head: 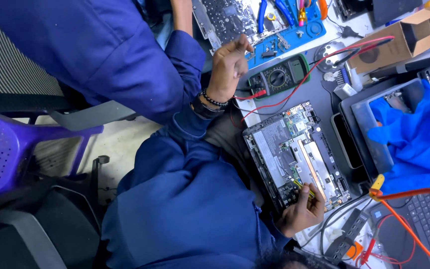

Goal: The person repairs a disassembled laptop on a workbench. They use a yellow-handled screwdriver to unscrew components from the laptop motherboard, reposition the laptop, and use a metal pry tool to lift and adjust internal parts while a coworker works on another laptop nearby.

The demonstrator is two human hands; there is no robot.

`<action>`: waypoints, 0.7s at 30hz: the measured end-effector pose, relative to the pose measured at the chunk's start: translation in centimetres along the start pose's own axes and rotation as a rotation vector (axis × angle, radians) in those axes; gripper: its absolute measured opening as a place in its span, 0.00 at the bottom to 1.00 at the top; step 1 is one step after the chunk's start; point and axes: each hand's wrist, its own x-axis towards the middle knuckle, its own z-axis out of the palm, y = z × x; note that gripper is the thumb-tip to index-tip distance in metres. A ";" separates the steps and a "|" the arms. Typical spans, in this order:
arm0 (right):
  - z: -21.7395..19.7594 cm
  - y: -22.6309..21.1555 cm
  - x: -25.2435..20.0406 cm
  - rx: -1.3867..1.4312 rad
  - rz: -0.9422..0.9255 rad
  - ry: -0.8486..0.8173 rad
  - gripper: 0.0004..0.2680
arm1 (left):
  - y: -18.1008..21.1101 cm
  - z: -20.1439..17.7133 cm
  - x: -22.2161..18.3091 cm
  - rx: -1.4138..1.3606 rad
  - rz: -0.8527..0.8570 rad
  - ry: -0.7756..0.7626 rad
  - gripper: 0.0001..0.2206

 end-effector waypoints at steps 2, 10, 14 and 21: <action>0.0 0.3 0.0 0.013 -0.004 0.009 0.06 | -0.1 1.4 0.3 0.162 -0.066 0.043 0.20; -0.8 1.8 0.2 0.082 0.055 0.012 0.07 | -2.0 3.2 6.2 0.109 0.191 0.077 0.10; -0.7 1.5 0.4 0.145 0.020 -0.027 0.07 | 0.1 3.6 7.9 0.137 0.275 0.102 0.10; -0.7 1.7 0.4 0.195 0.063 0.003 0.09 | -1.3 -1.8 8.4 0.182 0.338 0.323 0.14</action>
